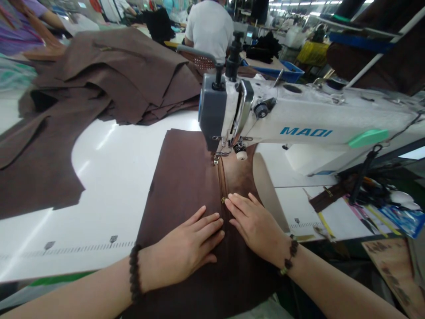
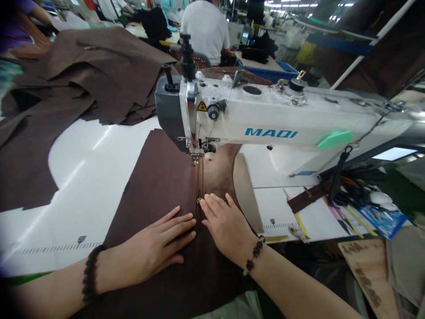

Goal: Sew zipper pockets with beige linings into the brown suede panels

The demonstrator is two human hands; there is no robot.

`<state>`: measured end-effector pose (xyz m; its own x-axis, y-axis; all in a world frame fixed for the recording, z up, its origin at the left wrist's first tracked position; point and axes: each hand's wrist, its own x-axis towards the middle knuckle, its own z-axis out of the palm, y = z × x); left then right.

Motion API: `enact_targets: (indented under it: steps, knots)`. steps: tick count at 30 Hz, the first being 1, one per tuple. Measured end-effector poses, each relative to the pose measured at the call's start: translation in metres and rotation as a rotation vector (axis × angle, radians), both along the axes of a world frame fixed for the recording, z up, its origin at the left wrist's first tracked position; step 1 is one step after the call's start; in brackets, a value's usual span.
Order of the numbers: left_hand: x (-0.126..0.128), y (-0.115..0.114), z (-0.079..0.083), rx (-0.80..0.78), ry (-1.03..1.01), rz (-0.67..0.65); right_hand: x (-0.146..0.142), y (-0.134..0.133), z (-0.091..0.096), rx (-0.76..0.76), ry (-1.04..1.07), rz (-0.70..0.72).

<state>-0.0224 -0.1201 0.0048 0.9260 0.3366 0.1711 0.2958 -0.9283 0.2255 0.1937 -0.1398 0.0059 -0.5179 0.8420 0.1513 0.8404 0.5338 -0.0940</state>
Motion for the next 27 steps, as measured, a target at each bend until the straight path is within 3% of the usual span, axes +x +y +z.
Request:
enact_targets:
  steps: [27]
  knots:
    - [0.004,0.035,-0.005,-0.027,0.005,-0.022,0.003,0.036,0.003,-0.015,-0.026,-0.012]
